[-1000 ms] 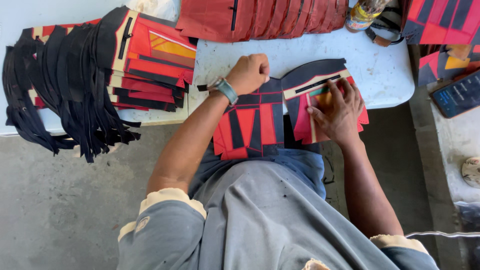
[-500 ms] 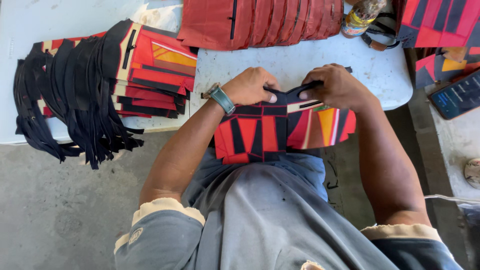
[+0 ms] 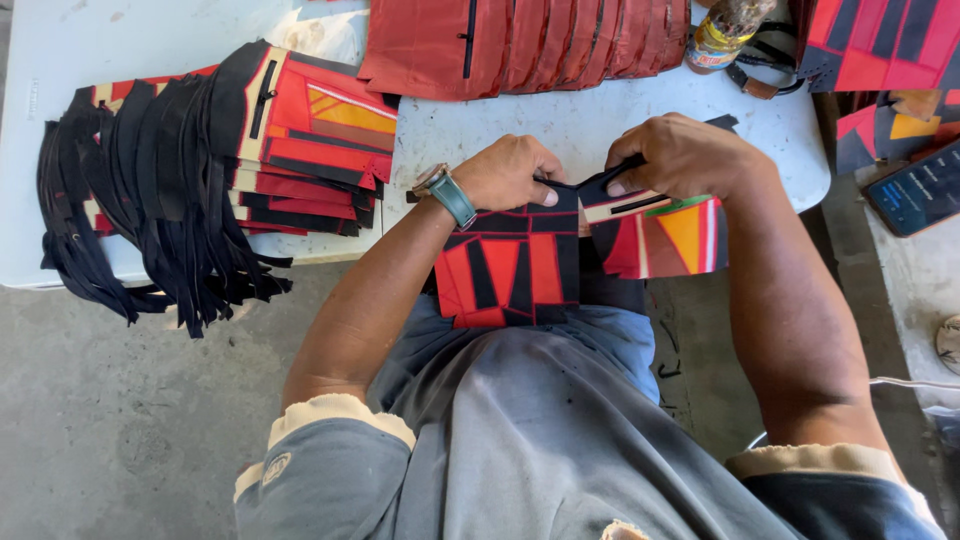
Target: The person picks up cut red, black and multicolored fabric pieces from a white plastic table, aligns them into a stack, folds and presses the stack together, and ties it with a black strap. They repeat the handling on additional pieces, occasionally reaching for a jar on the table.
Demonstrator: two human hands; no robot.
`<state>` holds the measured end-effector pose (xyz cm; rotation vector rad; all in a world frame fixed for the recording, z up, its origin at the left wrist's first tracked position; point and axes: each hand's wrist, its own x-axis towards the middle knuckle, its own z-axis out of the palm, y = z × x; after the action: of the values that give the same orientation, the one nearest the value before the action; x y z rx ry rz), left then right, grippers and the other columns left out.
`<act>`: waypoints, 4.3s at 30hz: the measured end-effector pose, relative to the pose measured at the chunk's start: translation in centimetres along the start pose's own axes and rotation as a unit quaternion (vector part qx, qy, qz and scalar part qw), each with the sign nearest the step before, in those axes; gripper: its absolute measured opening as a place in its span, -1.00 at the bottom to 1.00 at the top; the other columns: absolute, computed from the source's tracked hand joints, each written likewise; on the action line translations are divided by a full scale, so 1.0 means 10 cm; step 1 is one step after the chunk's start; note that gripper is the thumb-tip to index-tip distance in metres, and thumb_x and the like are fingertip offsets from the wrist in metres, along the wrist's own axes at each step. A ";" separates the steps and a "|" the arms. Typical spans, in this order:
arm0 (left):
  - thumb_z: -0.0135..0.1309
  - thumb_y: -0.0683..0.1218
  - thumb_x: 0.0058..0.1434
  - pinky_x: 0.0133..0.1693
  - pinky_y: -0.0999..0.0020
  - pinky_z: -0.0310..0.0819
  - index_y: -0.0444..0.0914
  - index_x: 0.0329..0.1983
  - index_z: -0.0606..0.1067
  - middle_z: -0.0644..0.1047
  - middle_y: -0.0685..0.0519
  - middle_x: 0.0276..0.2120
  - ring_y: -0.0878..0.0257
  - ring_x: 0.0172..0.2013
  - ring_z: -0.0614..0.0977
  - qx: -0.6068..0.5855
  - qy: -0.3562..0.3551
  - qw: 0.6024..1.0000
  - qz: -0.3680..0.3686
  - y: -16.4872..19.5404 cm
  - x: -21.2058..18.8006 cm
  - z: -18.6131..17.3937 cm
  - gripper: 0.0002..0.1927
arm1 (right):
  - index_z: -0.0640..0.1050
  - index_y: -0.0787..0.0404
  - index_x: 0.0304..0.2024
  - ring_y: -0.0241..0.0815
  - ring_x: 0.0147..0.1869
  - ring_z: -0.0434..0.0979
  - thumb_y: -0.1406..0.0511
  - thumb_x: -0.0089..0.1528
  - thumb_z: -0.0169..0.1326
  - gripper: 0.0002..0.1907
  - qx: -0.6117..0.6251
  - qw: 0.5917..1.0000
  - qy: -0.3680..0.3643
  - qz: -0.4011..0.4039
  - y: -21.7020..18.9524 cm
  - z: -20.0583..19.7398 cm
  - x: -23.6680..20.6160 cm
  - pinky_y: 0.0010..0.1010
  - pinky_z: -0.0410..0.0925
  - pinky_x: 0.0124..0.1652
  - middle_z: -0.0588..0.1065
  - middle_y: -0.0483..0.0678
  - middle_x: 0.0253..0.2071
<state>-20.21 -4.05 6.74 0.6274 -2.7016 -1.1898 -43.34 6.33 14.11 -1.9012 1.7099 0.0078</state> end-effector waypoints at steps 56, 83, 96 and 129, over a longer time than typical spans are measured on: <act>0.04 -0.02 0.35 -0.27 -0.12 0.42 -0.32 -0.36 0.46 0.52 -0.24 -0.51 -0.25 -0.35 0.60 0.111 0.073 0.975 0.179 0.52 -0.57 -0.43 -0.73 | 0.27 0.30 0.43 -0.22 0.30 0.44 0.25 0.40 0.24 -0.35 0.424 0.830 0.324 -0.164 0.95 0.62 0.08 -0.30 0.35 0.28 0.40 -0.03 0.26; 0.32 0.08 -0.03 -0.35 0.21 0.54 -0.29 -0.47 0.64 0.61 -0.09 -0.56 0.09 -0.47 0.69 0.078 -0.112 0.990 0.038 0.65 1.01 -0.22 -0.67 | 0.41 0.27 0.35 -0.20 -0.02 0.54 0.33 0.21 0.25 -0.35 0.405 0.825 0.379 0.107 0.95 1.00 0.35 -0.39 0.44 -0.05 0.56 0.07 0.06; 0.33 -0.10 -0.06 -0.03 -0.06 0.45 -0.32 0.26 0.33 0.44 -0.28 0.05 -0.30 0.01 0.52 0.063 0.232 0.955 0.175 0.43 2.78 0.05 -0.22 | -0.05 0.30 0.51 0.04 0.26 0.51 0.32 0.05 0.54 0.25 0.212 0.805 0.554 0.017 1.74 0.17 0.80 -0.22 0.43 0.12 0.44 0.20 0.27; 0.31 -0.09 0.22 -0.19 0.03 0.53 -0.25 0.04 0.41 0.58 -0.15 -0.24 -0.11 -0.21 0.65 0.032 0.380 0.890 0.249 0.79 2.31 0.03 -0.59 | 0.32 0.17 0.35 0.20 0.37 0.37 0.28 -0.04 0.53 -0.03 0.101 0.818 0.566 -0.018 1.42 0.65 -0.34 -0.13 0.38 0.26 0.34 0.21 0.27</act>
<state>-43.79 -8.72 11.05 0.2756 -2.0345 -0.5544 -54.52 11.97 4.18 -1.8439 2.1960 -1.5316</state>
